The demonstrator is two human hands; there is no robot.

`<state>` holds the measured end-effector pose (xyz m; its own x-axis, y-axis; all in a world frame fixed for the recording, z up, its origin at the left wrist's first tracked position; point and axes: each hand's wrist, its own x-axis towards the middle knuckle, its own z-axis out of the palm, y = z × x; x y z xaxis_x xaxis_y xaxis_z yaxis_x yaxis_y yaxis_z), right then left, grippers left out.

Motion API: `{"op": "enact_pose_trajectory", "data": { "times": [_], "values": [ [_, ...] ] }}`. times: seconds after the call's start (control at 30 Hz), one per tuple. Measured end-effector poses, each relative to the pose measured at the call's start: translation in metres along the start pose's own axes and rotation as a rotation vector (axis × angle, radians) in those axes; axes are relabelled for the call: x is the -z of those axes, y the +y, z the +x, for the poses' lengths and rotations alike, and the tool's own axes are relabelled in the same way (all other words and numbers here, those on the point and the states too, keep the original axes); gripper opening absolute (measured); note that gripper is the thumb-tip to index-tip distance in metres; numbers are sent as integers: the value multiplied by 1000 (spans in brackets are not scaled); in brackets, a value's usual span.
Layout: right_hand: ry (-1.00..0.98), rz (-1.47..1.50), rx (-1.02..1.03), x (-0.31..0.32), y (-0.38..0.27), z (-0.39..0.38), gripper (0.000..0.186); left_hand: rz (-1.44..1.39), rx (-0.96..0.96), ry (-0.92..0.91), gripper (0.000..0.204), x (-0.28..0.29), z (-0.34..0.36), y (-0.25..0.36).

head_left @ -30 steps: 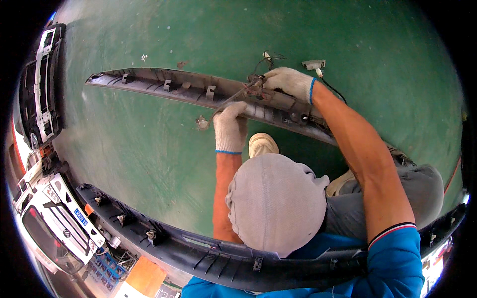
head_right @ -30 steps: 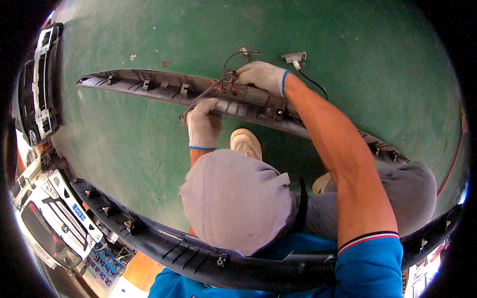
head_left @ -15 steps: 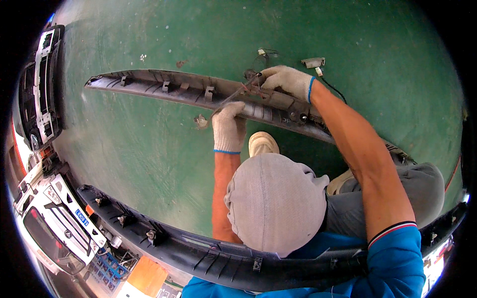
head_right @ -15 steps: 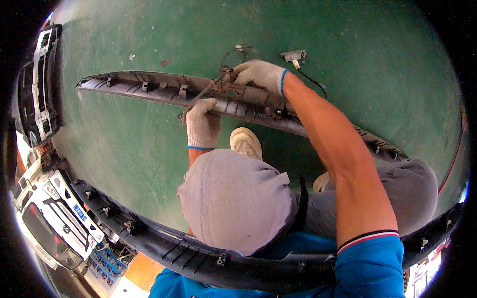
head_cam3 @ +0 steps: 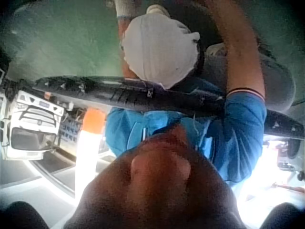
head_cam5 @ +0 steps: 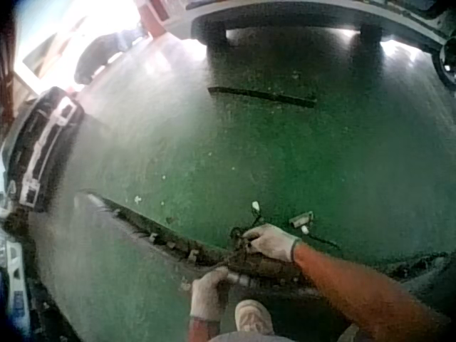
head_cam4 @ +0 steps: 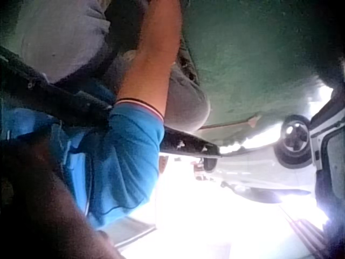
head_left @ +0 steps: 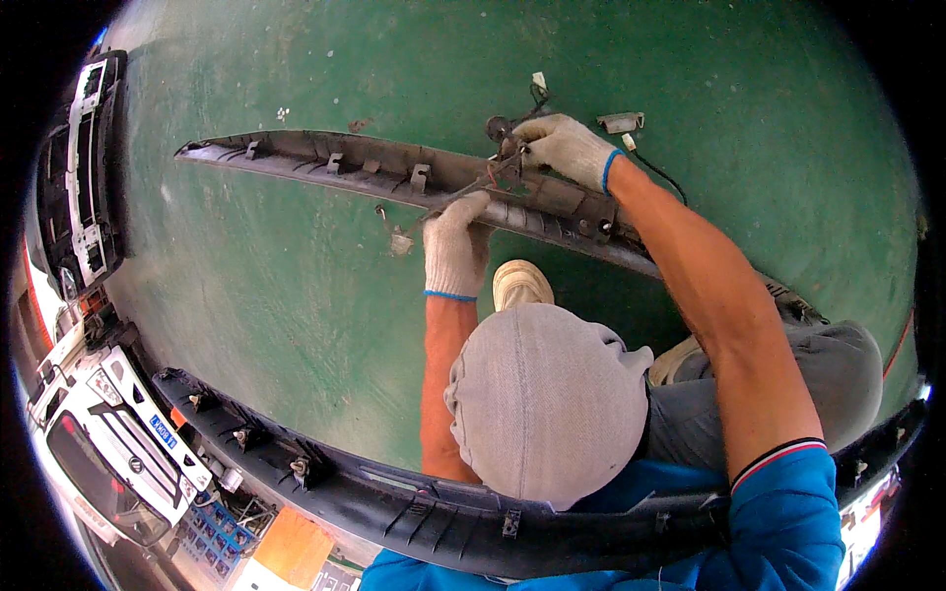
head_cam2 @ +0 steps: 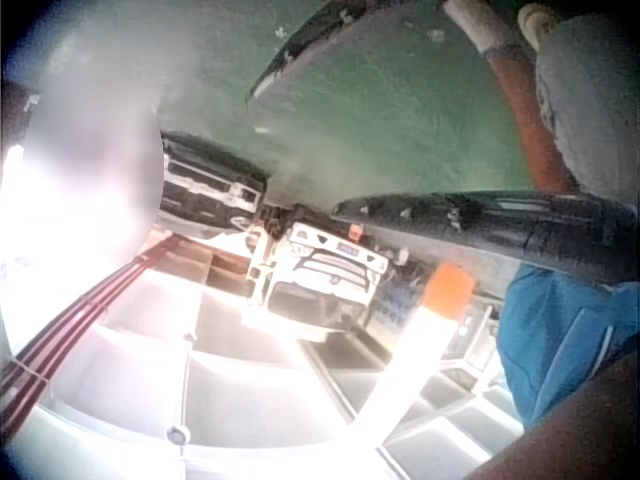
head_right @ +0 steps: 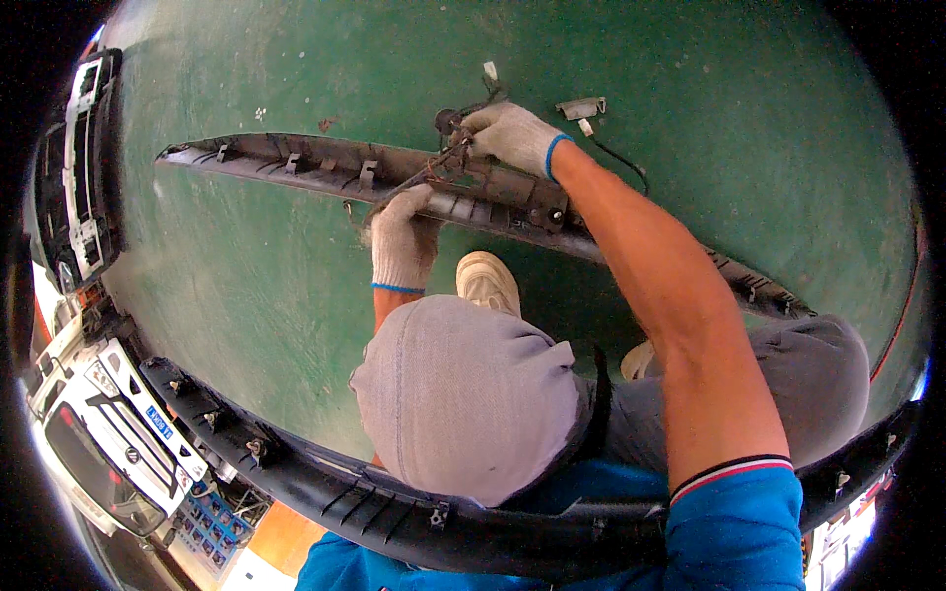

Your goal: The person disassembles a white car bumper trim piece on a green workshop floor, removing small plastic clips and detaching wiring harnesses. They then reassemble the components, inserting the clips back into the trim and reconnecting the wires to the sensors.

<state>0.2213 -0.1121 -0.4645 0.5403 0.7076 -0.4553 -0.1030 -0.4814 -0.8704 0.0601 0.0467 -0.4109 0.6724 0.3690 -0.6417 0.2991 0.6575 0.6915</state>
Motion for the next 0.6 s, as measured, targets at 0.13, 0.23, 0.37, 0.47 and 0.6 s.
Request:
{"op": "enact_pose_trajectory", "data": {
  "times": [0.13,0.23,0.37,0.47,0.6],
  "values": [
    [-53,-72,-65,7,-2,-3,40,24,17,-6,17,4,9,-6],
    [-53,-186,-20,9,-3,-1,43,23,38,16,20,10,16,-13],
    [-65,-331,-49,7,-4,1,43,0,31,59,19,15,21,-20],
    [-27,-207,-80,6,-1,-1,42,-8,35,61,18,13,22,-21],
    [-12,85,-166,3,8,-3,41,-36,36,32,15,11,21,-20]
  ]
}}
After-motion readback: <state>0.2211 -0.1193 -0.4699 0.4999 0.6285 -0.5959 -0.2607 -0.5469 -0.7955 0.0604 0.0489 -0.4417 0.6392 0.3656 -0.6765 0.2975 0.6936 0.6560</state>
